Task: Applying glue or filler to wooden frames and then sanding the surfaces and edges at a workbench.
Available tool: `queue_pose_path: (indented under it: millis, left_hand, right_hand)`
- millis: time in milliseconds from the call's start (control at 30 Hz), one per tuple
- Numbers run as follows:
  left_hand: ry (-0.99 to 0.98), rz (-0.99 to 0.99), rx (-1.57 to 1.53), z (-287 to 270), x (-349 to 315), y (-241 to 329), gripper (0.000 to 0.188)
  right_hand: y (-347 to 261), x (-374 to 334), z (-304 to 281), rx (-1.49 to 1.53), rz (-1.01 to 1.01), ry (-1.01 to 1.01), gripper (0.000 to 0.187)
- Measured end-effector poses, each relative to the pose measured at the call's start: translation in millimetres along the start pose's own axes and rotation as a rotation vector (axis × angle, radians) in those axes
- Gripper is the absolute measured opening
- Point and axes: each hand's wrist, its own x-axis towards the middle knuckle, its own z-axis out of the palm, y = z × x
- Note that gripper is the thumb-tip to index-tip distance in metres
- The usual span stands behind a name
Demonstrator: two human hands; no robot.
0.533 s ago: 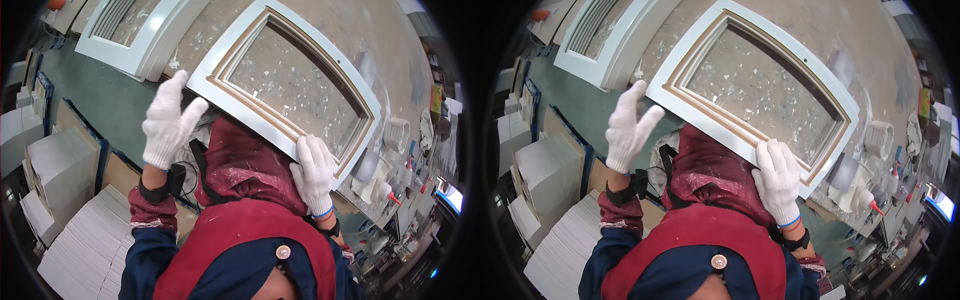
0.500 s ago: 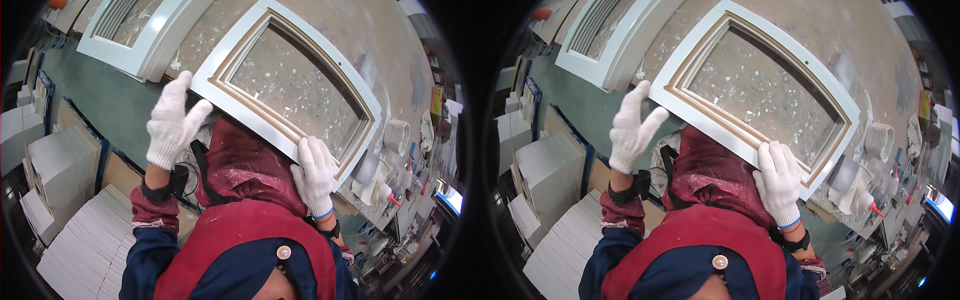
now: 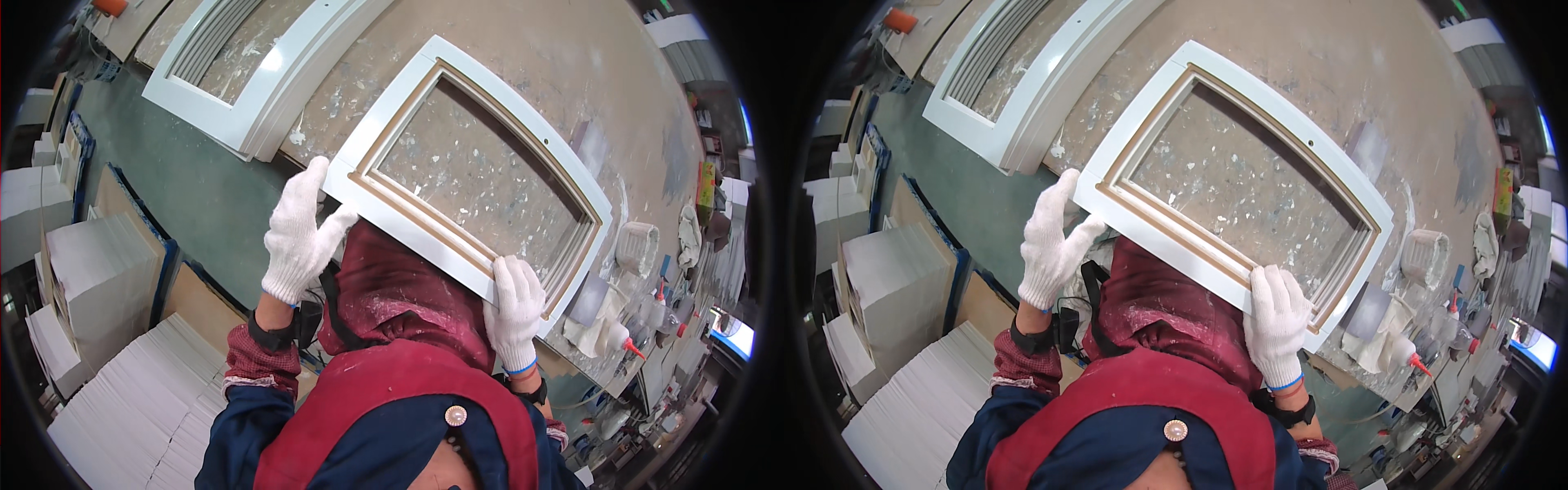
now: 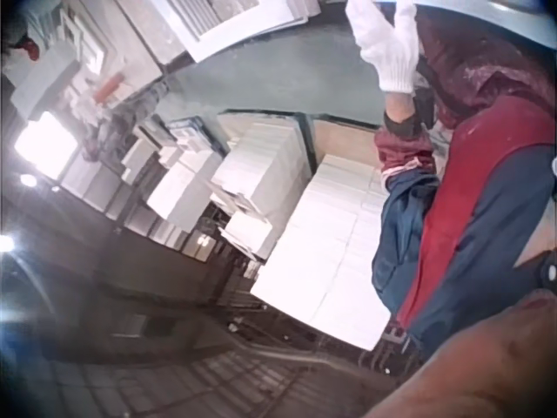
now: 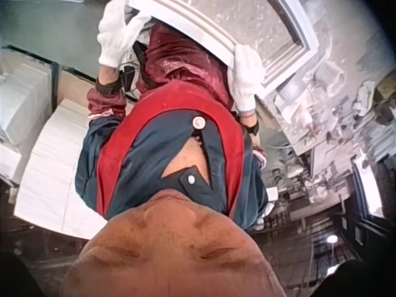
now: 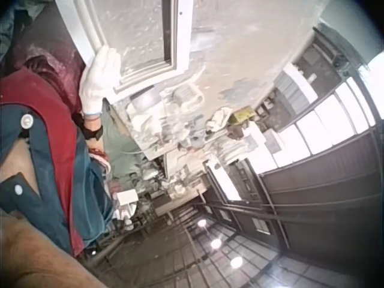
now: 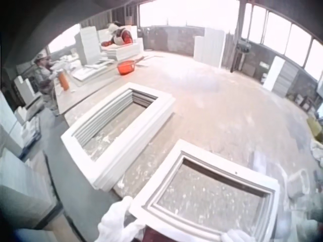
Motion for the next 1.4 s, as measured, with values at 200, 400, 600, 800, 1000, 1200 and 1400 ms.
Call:
queue_pose_path:
  millis: [200, 400, 600, 800, 1000, 1200, 1400]
  left_hand:
    - [0.095, -0.008, -0.246, -11, -4, 29, 0.067]
    - [0.006, -0.087, -0.563, -14, -11, 39, 0.05]
    - [-0.473, -0.39, -0.959, -22, -31, 45, 0.047]
    - [-0.85, -0.408, -1.113, 11, -37, 46, 0.066]
    - [-0.554, -0.54, -1.194, 24, -63, 27, 0.055]
    - [-0.329, -0.604, -1.252, 24, -75, -6, 0.048]
    - [-0.525, -0.638, -1.284, 30, -84, 2, 0.05]
  right_hand:
    - [14, 2, -45, -0.001, 0.004, -0.034, 0.066]
    - [51, 19, -130, 0.378, 0.259, 0.377, 0.035]
    - [36, 42, -157, 1.369, 0.372, 0.736, 0.029]
    - [17, 12, -56, 2.093, 0.539, 0.527, 0.04]
    - [-2, -3, 18, 2.446, 0.635, 0.159, 0.041]
    - [-4, -14, -18, 1.323, 0.764, -0.776, 0.036]
    - [1, -31, -27, 1.4, 0.841, -0.679, 0.035]
